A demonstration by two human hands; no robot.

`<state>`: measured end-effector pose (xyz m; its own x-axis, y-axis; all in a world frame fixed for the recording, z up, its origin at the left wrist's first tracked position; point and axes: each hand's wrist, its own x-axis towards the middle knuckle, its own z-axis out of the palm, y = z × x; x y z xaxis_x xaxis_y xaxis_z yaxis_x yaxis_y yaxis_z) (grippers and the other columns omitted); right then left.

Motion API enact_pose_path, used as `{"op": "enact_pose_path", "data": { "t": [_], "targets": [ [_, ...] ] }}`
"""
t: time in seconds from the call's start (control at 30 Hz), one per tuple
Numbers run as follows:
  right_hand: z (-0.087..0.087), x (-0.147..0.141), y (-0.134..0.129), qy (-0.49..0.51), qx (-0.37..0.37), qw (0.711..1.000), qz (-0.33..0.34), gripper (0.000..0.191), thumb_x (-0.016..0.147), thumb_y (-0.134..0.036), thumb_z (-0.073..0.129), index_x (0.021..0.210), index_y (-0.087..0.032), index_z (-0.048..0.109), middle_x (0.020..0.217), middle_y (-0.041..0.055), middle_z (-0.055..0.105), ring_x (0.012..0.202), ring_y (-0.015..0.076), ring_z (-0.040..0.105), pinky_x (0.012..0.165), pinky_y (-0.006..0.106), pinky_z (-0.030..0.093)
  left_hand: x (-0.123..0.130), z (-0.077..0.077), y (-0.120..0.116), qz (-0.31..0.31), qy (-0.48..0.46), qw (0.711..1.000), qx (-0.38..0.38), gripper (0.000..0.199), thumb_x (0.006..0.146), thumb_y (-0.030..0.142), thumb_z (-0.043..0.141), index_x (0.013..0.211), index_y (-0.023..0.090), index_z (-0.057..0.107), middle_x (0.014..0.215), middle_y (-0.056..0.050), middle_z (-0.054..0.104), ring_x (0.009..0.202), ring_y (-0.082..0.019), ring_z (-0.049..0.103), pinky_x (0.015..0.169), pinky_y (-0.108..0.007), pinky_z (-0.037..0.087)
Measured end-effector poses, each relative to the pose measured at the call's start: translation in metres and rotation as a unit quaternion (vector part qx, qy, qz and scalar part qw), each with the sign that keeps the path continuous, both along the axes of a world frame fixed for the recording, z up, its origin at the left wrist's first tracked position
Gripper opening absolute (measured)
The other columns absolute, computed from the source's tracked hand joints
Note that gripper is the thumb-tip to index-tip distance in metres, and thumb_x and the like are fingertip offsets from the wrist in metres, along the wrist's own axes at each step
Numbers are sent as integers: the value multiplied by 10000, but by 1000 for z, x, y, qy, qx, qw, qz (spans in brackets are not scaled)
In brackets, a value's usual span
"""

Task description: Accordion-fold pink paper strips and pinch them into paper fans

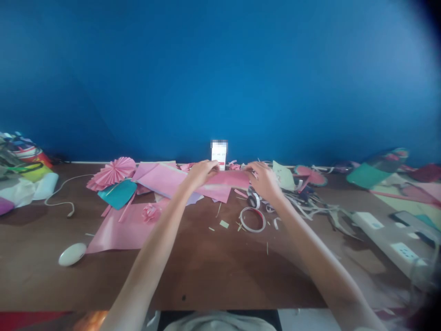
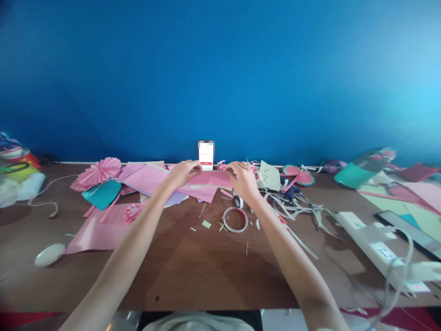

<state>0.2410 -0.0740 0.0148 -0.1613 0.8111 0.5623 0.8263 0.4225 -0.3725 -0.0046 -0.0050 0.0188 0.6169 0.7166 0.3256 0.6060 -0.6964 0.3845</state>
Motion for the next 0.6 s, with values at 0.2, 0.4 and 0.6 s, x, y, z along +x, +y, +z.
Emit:
{"op": "enact_pose_path", "data": {
  "t": [0.2, 0.4, 0.6],
  "targets": [
    [-3, 0, 2, -124, 10, 992, -23, 236, 927, -198, 424, 937, -196, 660, 1039, 105, 666, 1023, 260, 524, 904, 348, 362, -1, -2, 5, -1, 12, 997, 82, 155, 926, 187, 474, 884, 188, 623, 1016, -69, 650, 995, -206, 542, 861, -301, 380],
    [-20, 4, 4, -208, -162, 965, -2, 188, 869, -157, 491, 920, -218, 662, 1005, 73, 681, 928, 217, 589, 706, 270, 372, -5, -24, 16, -39, 97, 987, -122, 118, 799, 123, 538, 850, 187, 622, 939, -38, 680, 838, -178, 610, 706, -256, 404],
    [-33, 2, 3, -243, -194, 950, 14, 203, 853, -159, 532, 1002, -219, 658, 1059, 82, 671, 965, 227, 606, 726, 276, 389, 2, -39, 18, -52, 130, 967, -212, 112, 749, 212, 621, 846, 167, 652, 879, -52, 686, 756, -186, 620, 640, -259, 412]
  ]
}}
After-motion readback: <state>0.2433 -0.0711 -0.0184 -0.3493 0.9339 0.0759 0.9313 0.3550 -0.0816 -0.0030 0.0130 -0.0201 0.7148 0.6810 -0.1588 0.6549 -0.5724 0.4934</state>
